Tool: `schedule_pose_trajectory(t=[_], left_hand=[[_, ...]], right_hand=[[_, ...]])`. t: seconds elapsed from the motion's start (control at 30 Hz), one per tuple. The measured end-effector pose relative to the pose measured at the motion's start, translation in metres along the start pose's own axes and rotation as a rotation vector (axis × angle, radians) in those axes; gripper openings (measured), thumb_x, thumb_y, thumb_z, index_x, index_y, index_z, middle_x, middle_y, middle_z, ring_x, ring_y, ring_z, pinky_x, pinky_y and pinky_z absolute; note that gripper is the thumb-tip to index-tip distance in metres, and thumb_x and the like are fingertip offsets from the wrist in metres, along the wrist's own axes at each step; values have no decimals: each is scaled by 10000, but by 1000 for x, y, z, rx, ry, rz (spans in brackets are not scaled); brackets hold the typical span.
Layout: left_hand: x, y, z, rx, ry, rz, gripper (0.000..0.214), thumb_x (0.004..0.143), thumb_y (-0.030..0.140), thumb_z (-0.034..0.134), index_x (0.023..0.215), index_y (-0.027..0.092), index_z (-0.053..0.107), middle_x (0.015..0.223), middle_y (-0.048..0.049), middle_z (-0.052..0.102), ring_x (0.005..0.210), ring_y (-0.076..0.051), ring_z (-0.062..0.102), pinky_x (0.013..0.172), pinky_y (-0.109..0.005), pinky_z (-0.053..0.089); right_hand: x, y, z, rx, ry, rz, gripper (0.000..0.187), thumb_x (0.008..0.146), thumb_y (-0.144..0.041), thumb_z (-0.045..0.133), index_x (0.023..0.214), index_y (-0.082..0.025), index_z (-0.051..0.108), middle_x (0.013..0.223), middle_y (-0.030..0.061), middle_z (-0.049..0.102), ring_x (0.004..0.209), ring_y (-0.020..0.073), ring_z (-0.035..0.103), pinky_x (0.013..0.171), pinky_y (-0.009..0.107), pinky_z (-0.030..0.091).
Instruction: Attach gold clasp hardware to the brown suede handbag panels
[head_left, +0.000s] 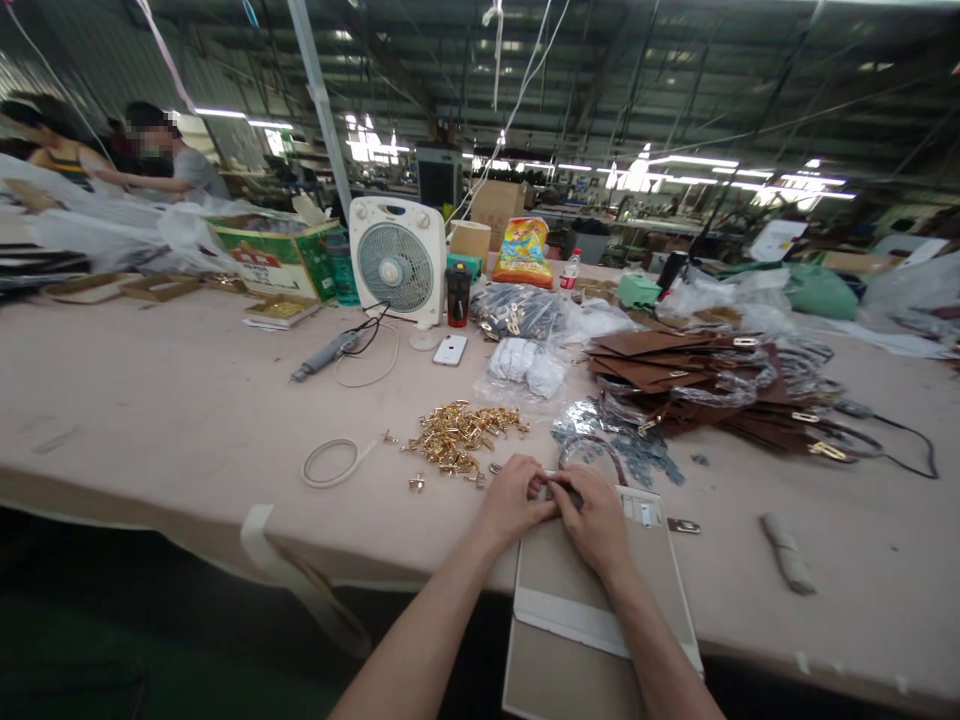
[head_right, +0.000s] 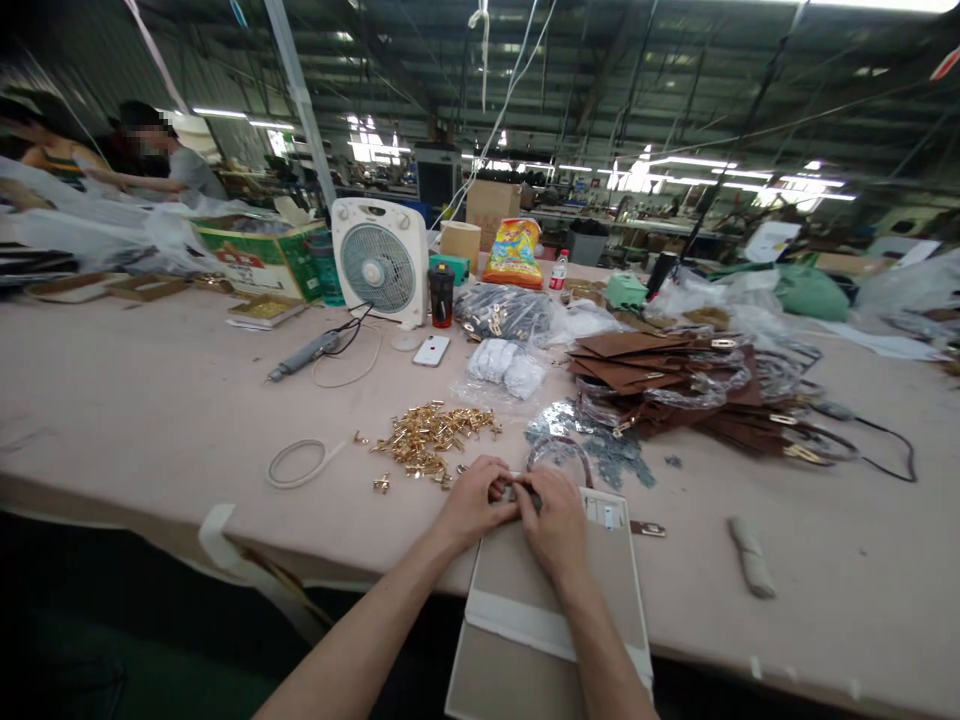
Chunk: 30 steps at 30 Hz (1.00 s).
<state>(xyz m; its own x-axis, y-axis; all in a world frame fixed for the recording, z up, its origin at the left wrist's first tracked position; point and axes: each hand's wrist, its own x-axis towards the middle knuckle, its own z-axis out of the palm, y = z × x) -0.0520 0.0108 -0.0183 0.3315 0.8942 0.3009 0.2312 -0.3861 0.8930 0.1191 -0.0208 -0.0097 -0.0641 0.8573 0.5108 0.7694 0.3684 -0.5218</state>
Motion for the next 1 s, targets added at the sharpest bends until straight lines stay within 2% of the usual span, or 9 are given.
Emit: schedule_pose_trajectory(t=[0.17,0.4,0.53,0.63,0.73,0.87,0.93,1.0], left_hand=[[1,0,-1,19,4,-7,314,718,190,794,1008,205,675,1040,-27,620,759,-136,614,709,-278,573],[0,7,-4,48,-9,35,374,708,146,767,1062,206,663,1065,-35,622,779,-141,615,730,-279,573],[-1,10,-5,53,-9,42,395,740,196,810,1103,215,655,1093,-42,619,825,-156,626,748,-287,584],[-2,12,-4,80,-11,56,429,754,220,830,1141,233,647,1142,-45,618,861,-169,631,779,-308,593],[-4,11,-3,109,-12,109,453,808,188,765,1230,263,617,1299,-55,583,867,-161,635,807,-335,607],[-6,8,-4,186,25,204,410,899,205,668,1292,280,582,1386,-73,546,947,-190,660,864,-387,626],[-6,11,-3,256,80,271,375,935,210,634,1300,271,575,1392,-85,549,1112,-237,647,977,-439,600],[-7,20,2,328,123,353,344,962,196,600,1299,260,573,1380,-94,564,1252,-267,593,1084,-481,540]], right_hand=[[4,5,2,-44,-12,6,167,952,-353,617,980,-264,755,1003,76,733,985,289,666,943,466,501],[3,5,6,-36,24,21,150,930,-350,664,995,-264,769,1139,94,724,1090,309,651,1027,515,479],[-3,-5,-5,135,159,40,221,959,-363,646,1126,-251,738,1233,106,702,1192,297,623,1083,505,465],[-9,-1,-27,238,316,95,227,1006,-350,586,1162,-239,709,1252,101,680,1219,265,609,1106,471,456],[-17,25,-61,186,500,192,282,1021,-374,550,1215,-219,683,1289,119,636,1234,269,588,1092,467,465],[-33,91,-118,-43,726,363,505,968,-475,595,1369,-169,609,1446,182,470,1248,303,555,1053,471,495],[-47,127,-142,-200,763,443,652,908,-528,642,1421,-131,572,1480,212,409,1353,350,462,1117,509,436],[-62,158,-158,-312,715,537,793,848,-574,673,1456,-83,537,1473,239,406,1401,381,398,1169,529,368]])
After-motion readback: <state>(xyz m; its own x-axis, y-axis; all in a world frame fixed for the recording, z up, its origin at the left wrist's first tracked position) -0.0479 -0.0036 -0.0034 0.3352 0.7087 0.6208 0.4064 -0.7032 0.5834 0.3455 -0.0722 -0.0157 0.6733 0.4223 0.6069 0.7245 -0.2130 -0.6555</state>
